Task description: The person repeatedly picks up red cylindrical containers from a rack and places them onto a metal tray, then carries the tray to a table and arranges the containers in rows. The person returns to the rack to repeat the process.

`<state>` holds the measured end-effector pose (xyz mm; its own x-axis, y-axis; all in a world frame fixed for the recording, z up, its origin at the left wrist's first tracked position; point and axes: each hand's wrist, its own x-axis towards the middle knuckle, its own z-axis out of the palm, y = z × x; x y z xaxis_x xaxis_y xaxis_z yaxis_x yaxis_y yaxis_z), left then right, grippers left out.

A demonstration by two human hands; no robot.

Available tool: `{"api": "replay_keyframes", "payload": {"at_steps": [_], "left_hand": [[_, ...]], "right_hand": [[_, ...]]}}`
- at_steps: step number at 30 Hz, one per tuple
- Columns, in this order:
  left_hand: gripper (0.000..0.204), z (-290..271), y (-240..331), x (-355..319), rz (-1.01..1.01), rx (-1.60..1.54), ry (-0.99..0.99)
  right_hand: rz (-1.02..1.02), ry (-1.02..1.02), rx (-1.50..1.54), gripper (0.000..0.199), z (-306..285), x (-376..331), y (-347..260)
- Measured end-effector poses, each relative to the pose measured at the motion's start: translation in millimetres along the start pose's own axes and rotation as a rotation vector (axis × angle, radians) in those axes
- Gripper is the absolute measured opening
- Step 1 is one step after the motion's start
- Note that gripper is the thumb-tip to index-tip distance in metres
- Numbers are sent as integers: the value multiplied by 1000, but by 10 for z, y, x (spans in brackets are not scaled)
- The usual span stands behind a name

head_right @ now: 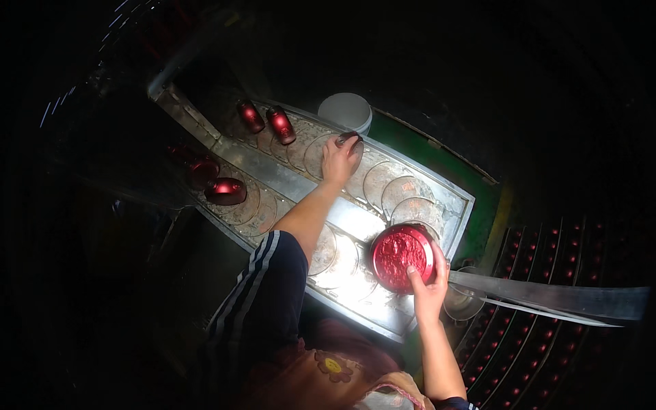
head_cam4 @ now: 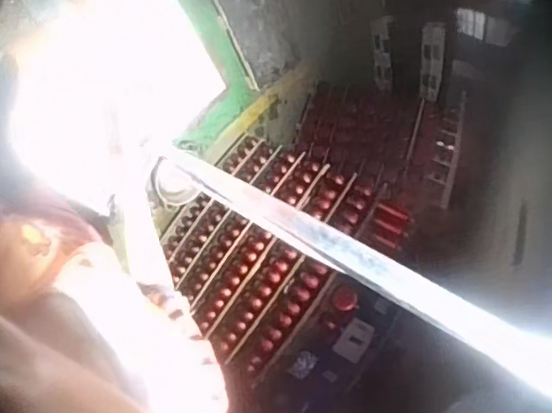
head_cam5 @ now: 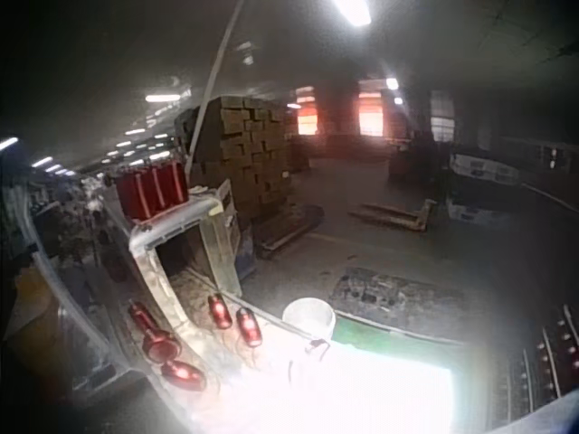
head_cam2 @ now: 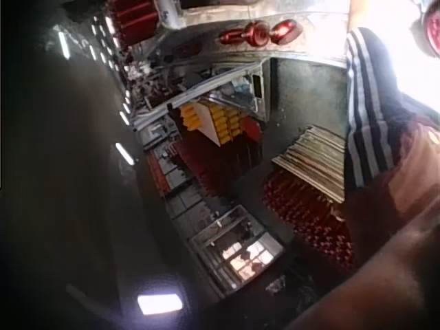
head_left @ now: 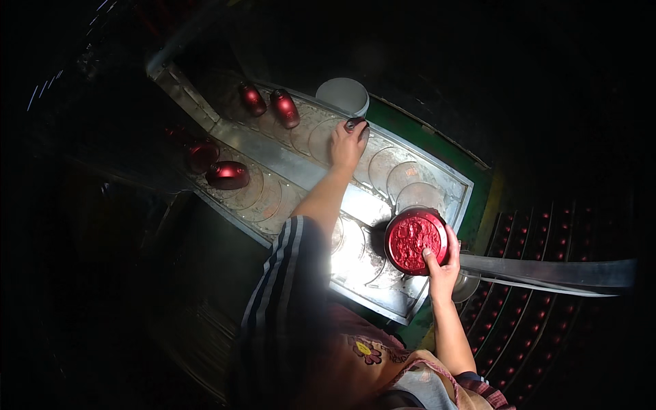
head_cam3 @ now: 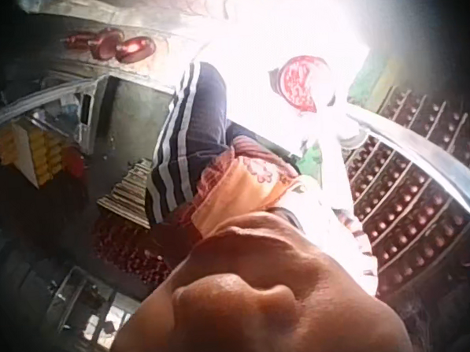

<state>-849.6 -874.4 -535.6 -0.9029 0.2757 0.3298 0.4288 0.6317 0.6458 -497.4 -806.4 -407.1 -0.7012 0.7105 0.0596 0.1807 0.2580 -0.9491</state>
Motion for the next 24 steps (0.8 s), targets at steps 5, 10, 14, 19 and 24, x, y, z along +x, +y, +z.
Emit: {"api": "replay_keyframes", "payload": {"at_steps": [5,10,14,19,24], "left_hand": [[47,-511,-150,22,171,-14,71],[45,-1458,-404,-474,63,-246,149],[42,-1973,-600,-1079,-70,-424,145],[38,-2151,-298,-1612,-250,-760,-22],[17,-2277,571,-1916,-155,-1053,-296]], "right_hand": [[-240,-37,-244,65,848,969,-120],[-289,-28,-475,62,1867,1656,-26],[-190,-110,-656,64,2539,1882,165],[-350,-216,-623,69,2884,1504,-174],[-415,-506,-154,54,1545,404,-883]]}}
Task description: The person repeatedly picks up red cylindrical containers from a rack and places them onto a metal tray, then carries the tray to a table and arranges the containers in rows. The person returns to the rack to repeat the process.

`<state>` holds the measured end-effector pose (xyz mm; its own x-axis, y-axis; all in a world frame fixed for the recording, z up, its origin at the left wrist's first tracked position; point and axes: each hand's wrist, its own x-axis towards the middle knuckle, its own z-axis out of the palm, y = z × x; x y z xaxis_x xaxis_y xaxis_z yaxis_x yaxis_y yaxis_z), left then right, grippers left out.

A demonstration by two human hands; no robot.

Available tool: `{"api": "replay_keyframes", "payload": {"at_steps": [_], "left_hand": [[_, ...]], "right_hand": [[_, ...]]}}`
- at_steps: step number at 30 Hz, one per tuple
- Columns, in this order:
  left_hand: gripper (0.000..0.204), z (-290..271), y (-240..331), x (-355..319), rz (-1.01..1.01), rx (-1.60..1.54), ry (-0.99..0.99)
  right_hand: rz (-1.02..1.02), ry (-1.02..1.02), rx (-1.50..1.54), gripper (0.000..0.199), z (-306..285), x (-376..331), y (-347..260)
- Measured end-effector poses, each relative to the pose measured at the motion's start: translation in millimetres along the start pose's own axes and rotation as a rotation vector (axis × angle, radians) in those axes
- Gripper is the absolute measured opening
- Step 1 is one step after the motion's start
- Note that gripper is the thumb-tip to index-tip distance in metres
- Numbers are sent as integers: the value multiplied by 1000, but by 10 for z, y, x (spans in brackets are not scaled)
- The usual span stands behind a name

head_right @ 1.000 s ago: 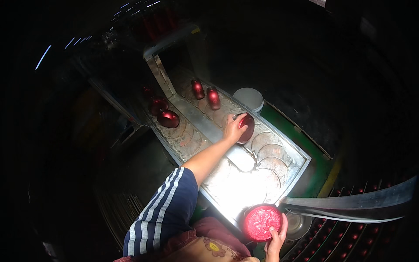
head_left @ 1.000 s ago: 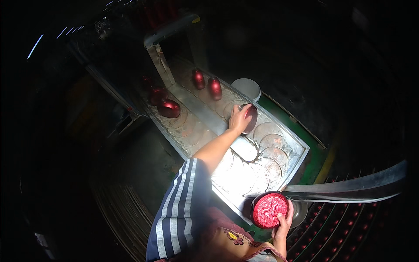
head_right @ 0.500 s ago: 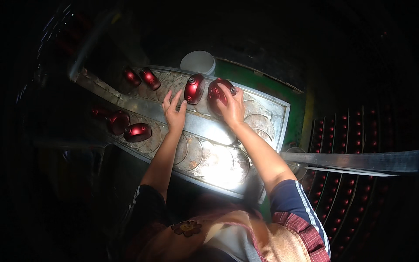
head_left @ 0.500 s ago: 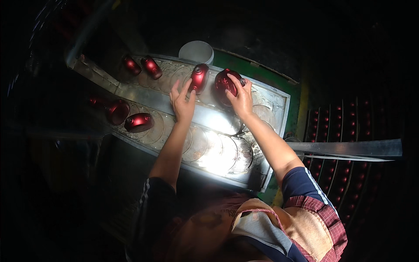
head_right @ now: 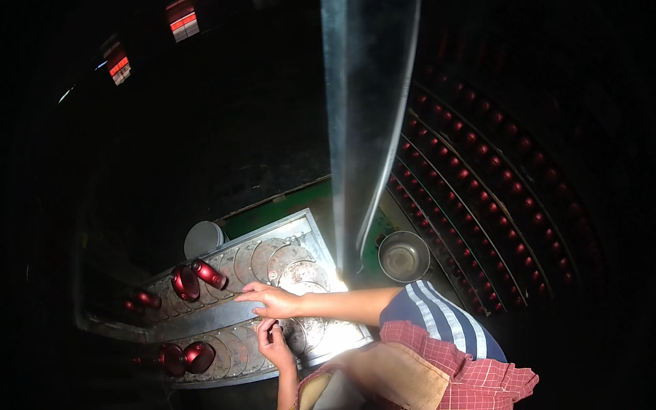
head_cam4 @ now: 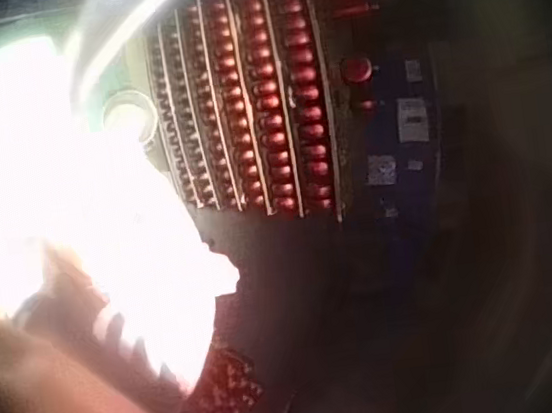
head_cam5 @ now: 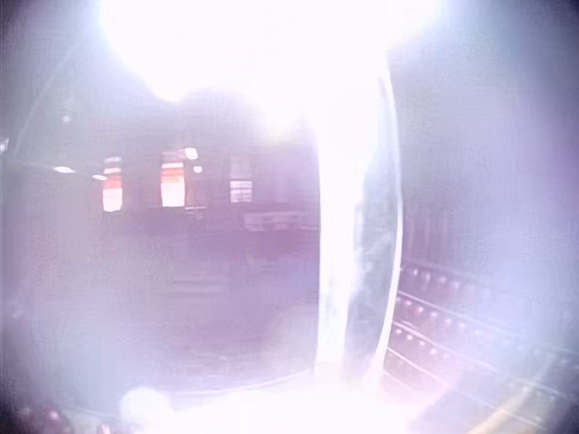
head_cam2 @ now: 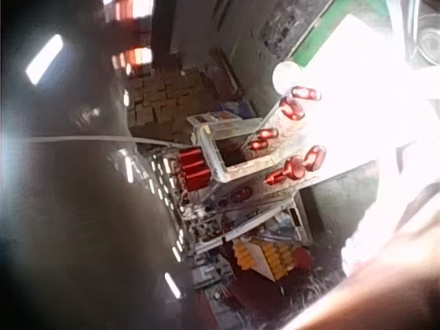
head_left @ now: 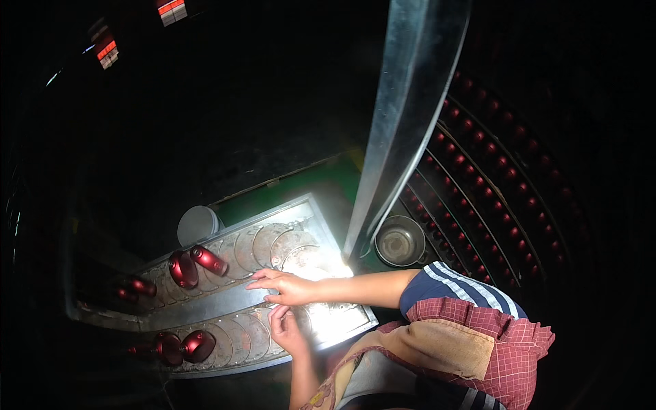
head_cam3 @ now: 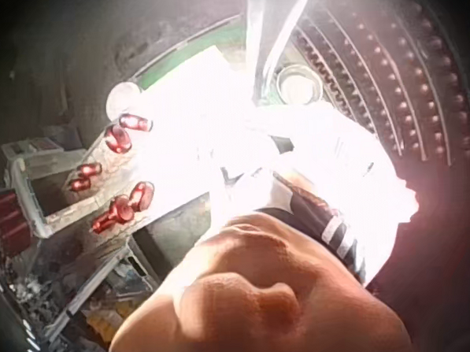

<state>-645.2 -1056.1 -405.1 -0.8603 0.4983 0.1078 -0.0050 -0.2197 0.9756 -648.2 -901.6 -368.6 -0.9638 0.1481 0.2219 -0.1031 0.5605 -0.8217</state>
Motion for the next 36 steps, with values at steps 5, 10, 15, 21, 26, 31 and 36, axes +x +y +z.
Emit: {"api": "replay_keyframes", "payload": {"at_steps": [5,10,15,21,26,31,36], "left_hand": [[13,1441,354,-393,-157,-229,-407],[17,3488,1021,-574,-75,-292,-717],[15,5229,2037,-248,249,-282,-967],[38,8117,3379,-644,896,-139,-996],[71,10052,4067,-1525,940,524,-1111],[75,10700,3893,-1662,818,667,-1242],[64,10708,3700,-1365,729,585,-1362]], "right_hand": [[290,188,22,41,-1960,-1870,-758],[315,624,-234,35,-3718,-3690,-1758],[274,1013,-571,39,-5196,-4948,-2584],[767,1356,-1377,53,-7770,-5944,-2937],[1526,1366,-1234,67,-8957,-6194,-2421],[1505,1511,-1149,63,-9095,-6421,-2074],[1389,1518,-1176,66,-8945,-6660,-2070]]}}
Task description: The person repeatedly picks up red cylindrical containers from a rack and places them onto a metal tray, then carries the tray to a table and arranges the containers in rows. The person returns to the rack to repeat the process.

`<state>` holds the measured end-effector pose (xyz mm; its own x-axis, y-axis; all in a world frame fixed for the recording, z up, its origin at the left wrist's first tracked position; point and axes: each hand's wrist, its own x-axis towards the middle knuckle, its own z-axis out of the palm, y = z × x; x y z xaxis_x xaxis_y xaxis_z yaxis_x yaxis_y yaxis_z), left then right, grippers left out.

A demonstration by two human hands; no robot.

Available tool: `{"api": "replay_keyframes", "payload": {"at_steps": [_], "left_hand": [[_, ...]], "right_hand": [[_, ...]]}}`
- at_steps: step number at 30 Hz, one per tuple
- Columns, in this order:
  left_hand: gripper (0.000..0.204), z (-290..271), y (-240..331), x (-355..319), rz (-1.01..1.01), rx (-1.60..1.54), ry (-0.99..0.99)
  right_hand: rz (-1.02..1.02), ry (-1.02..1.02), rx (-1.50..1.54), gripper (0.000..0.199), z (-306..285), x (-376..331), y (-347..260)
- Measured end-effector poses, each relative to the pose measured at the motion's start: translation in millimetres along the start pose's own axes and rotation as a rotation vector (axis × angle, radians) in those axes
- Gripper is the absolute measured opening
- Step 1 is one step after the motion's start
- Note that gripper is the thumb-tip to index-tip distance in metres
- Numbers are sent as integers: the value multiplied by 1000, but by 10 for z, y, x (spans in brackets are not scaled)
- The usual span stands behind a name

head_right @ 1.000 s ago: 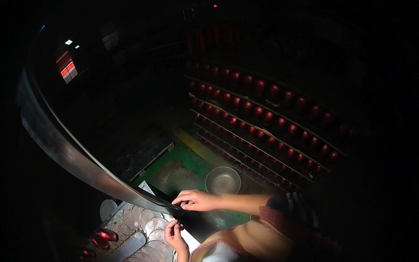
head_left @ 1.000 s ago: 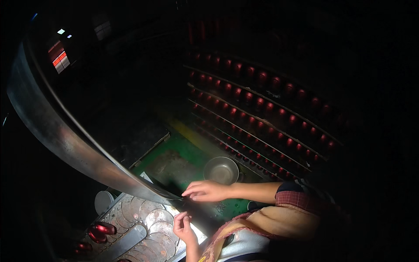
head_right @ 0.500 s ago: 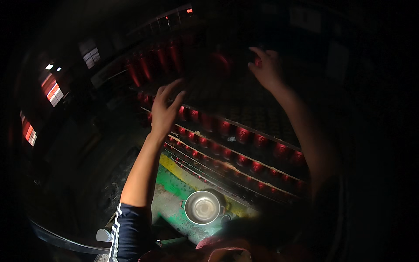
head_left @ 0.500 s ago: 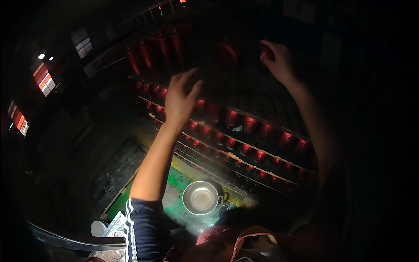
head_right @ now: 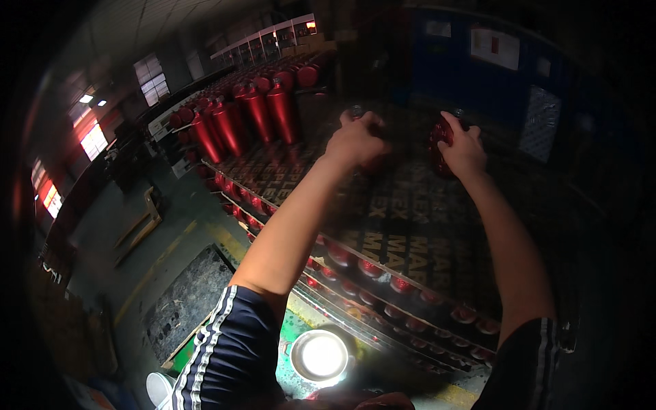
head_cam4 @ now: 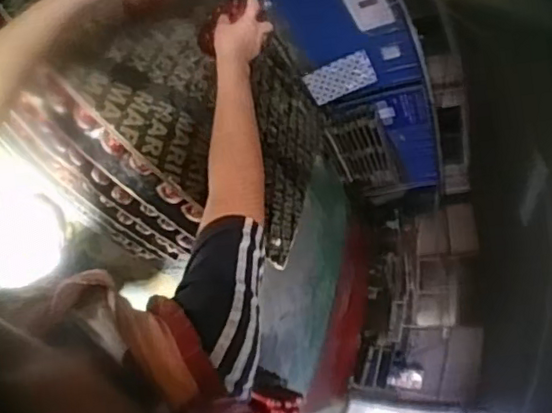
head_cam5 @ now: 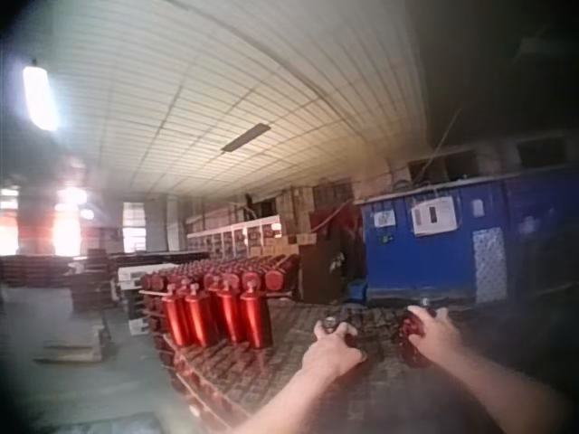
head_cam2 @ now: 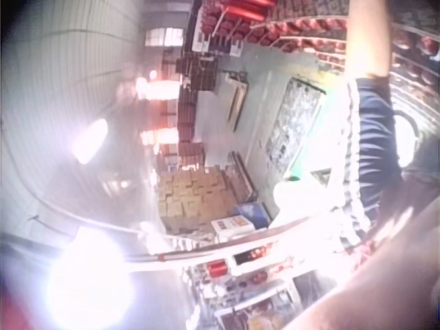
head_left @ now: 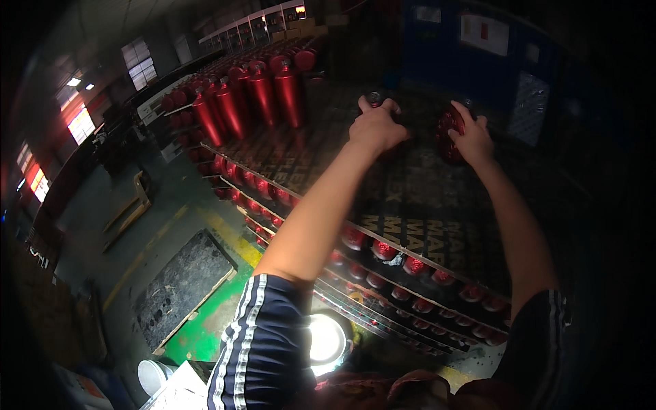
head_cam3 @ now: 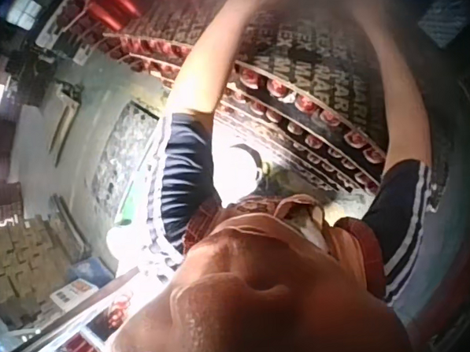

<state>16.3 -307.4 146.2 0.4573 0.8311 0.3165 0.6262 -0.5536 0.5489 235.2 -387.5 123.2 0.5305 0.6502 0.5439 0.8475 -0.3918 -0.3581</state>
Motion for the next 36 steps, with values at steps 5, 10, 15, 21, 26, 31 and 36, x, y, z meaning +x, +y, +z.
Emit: {"api": "replay_keyframes", "payload": {"at_steps": [5,10,15,21,26,31,36], "left_hand": [[52,120,-273,-84,-98,-204,291],[53,76,-744,-639,67,-609,438],[66,-93,-1194,-2224,187,-1392,498],[51,470,-1936,-3801,-379,-2366,426],[71,1270,-2981,-4603,-775,-2657,455],[71,1744,-3564,-4906,-647,-2948,253],[76,1748,-3710,-4908,-500,-3027,147]], "right_hand": [[-182,88,196,66,86,-92,233],[-213,-44,801,61,-241,-372,299],[85,-218,1506,48,-952,-1300,52],[371,-1012,2248,43,-741,-2639,-542],[1070,-1485,2454,59,589,-3883,-918],[1512,-1739,2508,63,1856,-4388,-1170],[1647,-1620,2592,63,2447,-4739,-1187]]}}
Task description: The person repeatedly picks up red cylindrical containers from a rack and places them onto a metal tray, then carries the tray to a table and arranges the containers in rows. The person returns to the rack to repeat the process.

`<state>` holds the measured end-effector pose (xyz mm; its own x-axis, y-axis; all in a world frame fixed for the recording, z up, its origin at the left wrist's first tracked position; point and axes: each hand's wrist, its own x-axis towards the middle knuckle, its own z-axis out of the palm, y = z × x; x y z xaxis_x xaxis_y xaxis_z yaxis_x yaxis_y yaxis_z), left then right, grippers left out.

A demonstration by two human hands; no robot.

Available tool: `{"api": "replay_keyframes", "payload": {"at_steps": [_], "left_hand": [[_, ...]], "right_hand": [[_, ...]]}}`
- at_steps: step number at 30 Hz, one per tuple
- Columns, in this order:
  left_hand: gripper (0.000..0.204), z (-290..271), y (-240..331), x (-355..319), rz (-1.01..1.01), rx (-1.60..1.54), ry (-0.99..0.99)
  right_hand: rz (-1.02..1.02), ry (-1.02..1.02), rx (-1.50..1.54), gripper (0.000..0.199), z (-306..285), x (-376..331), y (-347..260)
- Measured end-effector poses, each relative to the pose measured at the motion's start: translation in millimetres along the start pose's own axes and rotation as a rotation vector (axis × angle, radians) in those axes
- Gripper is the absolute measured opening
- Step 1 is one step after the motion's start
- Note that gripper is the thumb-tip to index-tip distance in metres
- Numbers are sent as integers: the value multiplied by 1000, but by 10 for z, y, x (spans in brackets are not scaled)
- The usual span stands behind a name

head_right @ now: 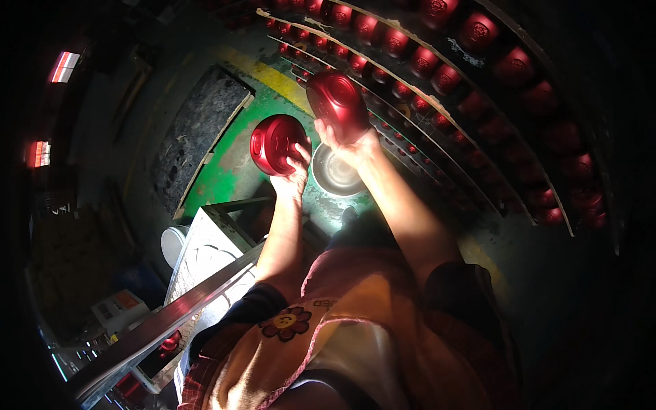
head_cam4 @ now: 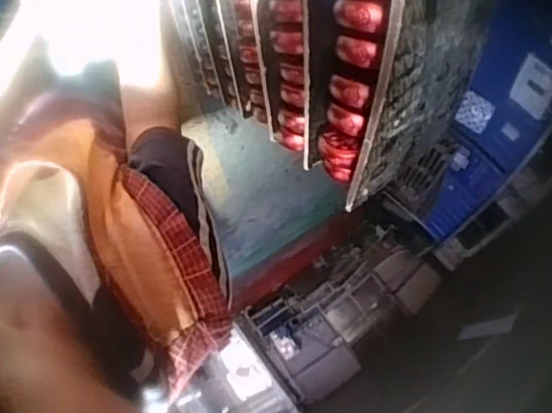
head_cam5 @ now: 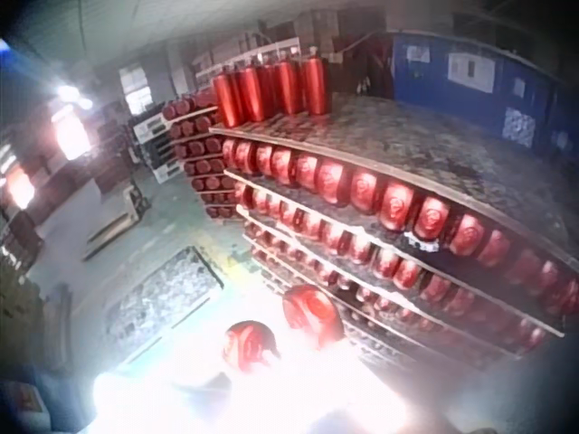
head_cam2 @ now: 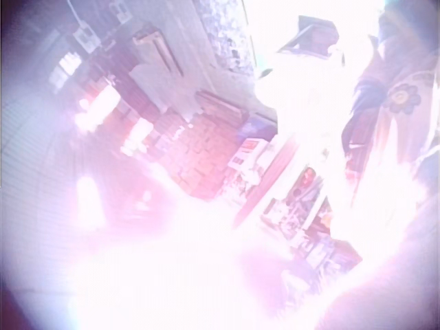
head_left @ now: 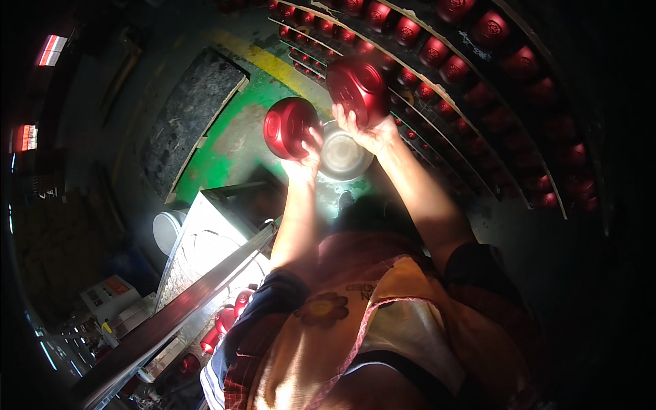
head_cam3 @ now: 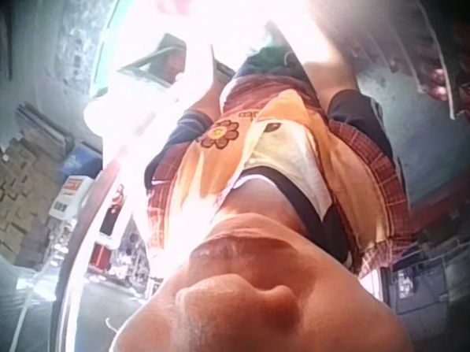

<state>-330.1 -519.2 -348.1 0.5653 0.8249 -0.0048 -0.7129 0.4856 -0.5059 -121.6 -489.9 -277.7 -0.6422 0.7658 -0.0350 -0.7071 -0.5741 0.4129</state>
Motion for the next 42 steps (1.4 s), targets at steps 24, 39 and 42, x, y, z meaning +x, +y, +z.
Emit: {"api": "replay_keyframes", "payload": {"at_steps": [24,39,42], "left_hand": [[60,307,-1997,-5860,1085,1097,657],[62,1559,1841,-8392,2045,1976,1474],[62,1693,2620,-8260,2005,1996,1533]], "right_hand": [[286,382,-1044,63,-1332,-2181,1729],[-239,-259,-1944,63,-1575,304,6066],[-370,-682,-2358,61,-2254,1243,6981]]}}
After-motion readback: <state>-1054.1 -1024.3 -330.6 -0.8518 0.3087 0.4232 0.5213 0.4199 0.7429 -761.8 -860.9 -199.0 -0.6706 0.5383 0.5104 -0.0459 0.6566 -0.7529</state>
